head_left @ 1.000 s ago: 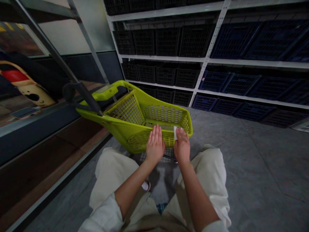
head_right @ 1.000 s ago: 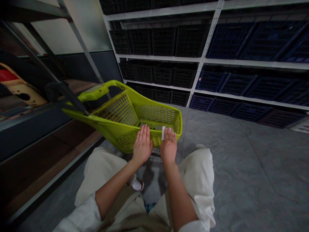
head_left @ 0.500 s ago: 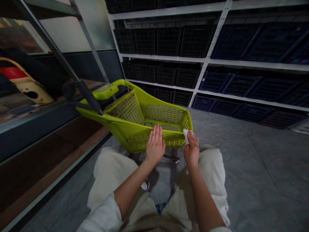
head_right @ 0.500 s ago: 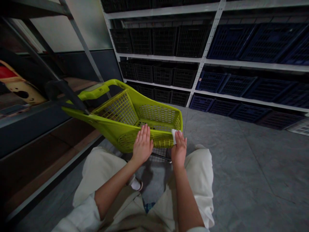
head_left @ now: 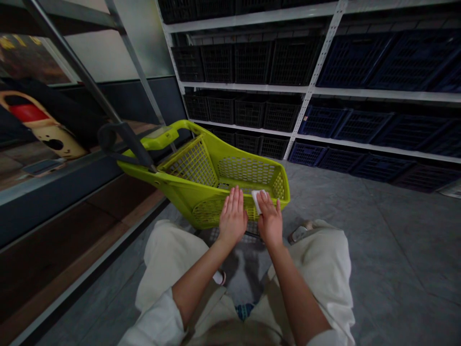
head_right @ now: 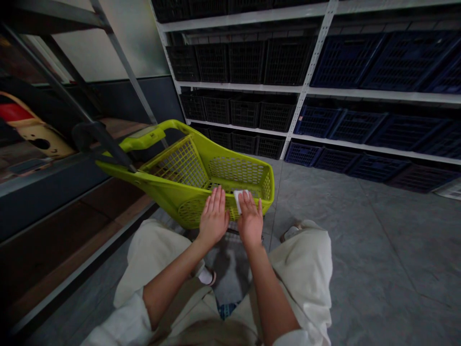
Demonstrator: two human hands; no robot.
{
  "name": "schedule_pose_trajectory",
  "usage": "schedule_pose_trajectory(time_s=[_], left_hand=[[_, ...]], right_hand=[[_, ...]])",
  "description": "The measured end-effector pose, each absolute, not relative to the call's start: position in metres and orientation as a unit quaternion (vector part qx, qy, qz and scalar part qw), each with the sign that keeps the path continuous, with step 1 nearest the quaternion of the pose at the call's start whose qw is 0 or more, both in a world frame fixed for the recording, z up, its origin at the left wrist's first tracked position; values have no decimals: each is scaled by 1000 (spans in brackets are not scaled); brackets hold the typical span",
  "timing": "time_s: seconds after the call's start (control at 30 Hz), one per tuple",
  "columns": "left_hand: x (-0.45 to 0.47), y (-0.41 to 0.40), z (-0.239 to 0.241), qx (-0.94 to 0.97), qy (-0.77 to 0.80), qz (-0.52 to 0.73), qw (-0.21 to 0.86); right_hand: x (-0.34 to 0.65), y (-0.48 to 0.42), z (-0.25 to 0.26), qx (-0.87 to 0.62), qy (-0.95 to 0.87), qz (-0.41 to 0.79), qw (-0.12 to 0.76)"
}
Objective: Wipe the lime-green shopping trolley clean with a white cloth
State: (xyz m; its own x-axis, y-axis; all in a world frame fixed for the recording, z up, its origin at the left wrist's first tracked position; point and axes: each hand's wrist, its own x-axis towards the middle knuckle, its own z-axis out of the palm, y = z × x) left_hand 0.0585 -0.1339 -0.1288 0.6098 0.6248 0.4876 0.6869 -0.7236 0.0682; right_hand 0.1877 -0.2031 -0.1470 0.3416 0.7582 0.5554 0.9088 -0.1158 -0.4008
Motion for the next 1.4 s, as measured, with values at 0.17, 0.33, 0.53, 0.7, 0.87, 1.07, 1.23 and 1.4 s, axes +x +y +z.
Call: schedule_pose_trajectory(time_s=[0.17,0.33,0.53,0.7,0.87,1.07,1.23,1.4], left_hand=[[59,-136,-128,-895,-366,-248,62],[62,-135,-130,-893,-370,-250,58],[60,-132,-133,-895,-372,-234,75],[59,-134,-130,-894,-369,-247,61],[60,-136,-129,-893,-373,-245,54],[62,-134,-132,-891,-376,-249,59],[58,-129,-134,-895,-371,-236,75],[56,-131,-130,-897,-365,-241,65]], right_hand=[[228,-231,-164,-816,-415,-123,382],[190,-201,-142,-822,-433,-129,347],[147,-172,-124,-746,-566,-98,337],[187,-205,-143,-769,-531,-109,340],[228,-232,-161,-828,-405,-113,371],[180,-197,-142,-809,-464,-122,339],[142,-172,-125,-753,-561,-85,334],[177,-200,-137,-751,-561,-93,335]])
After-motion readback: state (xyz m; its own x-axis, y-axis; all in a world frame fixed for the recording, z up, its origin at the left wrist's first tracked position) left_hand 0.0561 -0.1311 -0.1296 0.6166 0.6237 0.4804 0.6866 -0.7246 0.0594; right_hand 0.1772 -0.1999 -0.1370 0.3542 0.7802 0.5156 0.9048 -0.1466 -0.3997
